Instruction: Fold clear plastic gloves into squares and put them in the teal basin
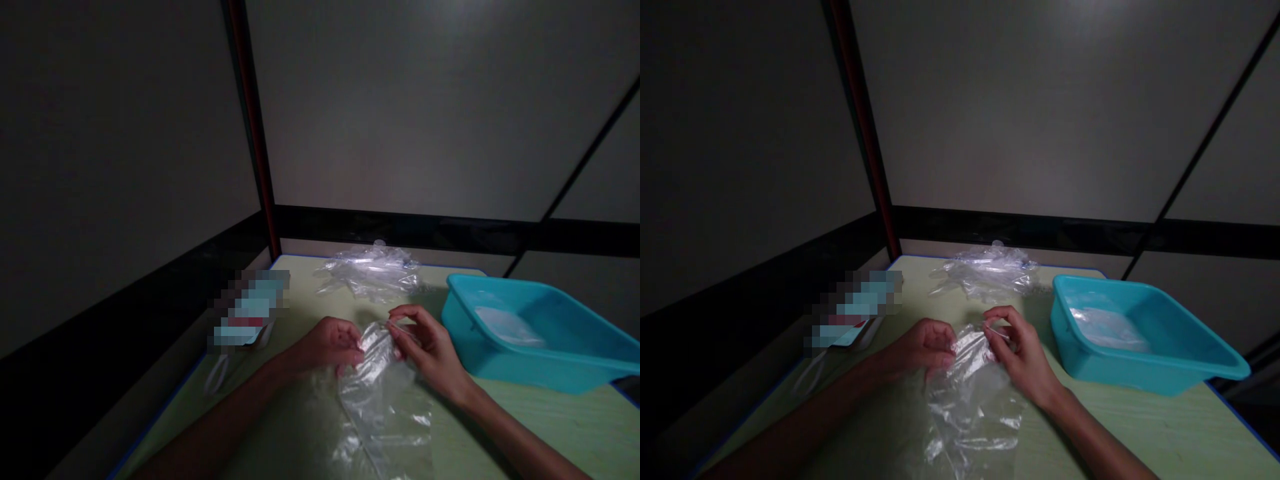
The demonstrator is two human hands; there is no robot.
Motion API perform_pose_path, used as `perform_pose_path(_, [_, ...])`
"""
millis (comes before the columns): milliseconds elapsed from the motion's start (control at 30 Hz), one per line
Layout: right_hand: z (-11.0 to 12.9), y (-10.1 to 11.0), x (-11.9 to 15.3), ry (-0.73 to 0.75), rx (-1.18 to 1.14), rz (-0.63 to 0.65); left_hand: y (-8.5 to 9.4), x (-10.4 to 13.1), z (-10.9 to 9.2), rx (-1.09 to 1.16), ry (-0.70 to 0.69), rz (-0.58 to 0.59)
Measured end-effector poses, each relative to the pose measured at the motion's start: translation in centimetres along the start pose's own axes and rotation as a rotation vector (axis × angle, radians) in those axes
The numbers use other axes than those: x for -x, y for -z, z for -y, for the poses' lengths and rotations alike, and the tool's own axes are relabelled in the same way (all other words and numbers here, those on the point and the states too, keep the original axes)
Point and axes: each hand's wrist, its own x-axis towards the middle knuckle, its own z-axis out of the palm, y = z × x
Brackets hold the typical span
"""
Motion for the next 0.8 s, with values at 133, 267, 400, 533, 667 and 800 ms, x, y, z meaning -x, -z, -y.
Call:
perform_pose_path(133, [-0.2, 0.0, 0.1, -0.026, 0.033, -0.013, 0.3, 0.3, -0.3, -0.036, 0.053, 0.078])
perform_pose_path(267, [-0.2, 0.2, -0.1, 0.005, 0.124, -0.068, 0.6, 0.6, -0.6, -0.065, 0.073, 0.099])
perform_pose_path(400, [-0.4, 0.8, -0.3, 0.060, 0.326, -0.072, 0.9, 0.7, -0.6, -0.070, 0.059, 0.064])
perform_pose_path(533, [-1.3, 1.5, -0.5, 0.113, 0.584, -0.012, 1.8, 0.3, 0.0, -0.218, 0.072, -0.105])
perform_pose_path(667, [-2.2, 2.2, -0.8, 0.095, 0.782, 0.031, 3.2, -0.2, 0.5, -0.341, 0.063, -0.306])
perform_pose_path(800, [-2.2, 2.7, -1.1, 0.028, 1.010, 0.044, 4.0, -0.4, 0.7, -0.491, -0.015, -0.537])
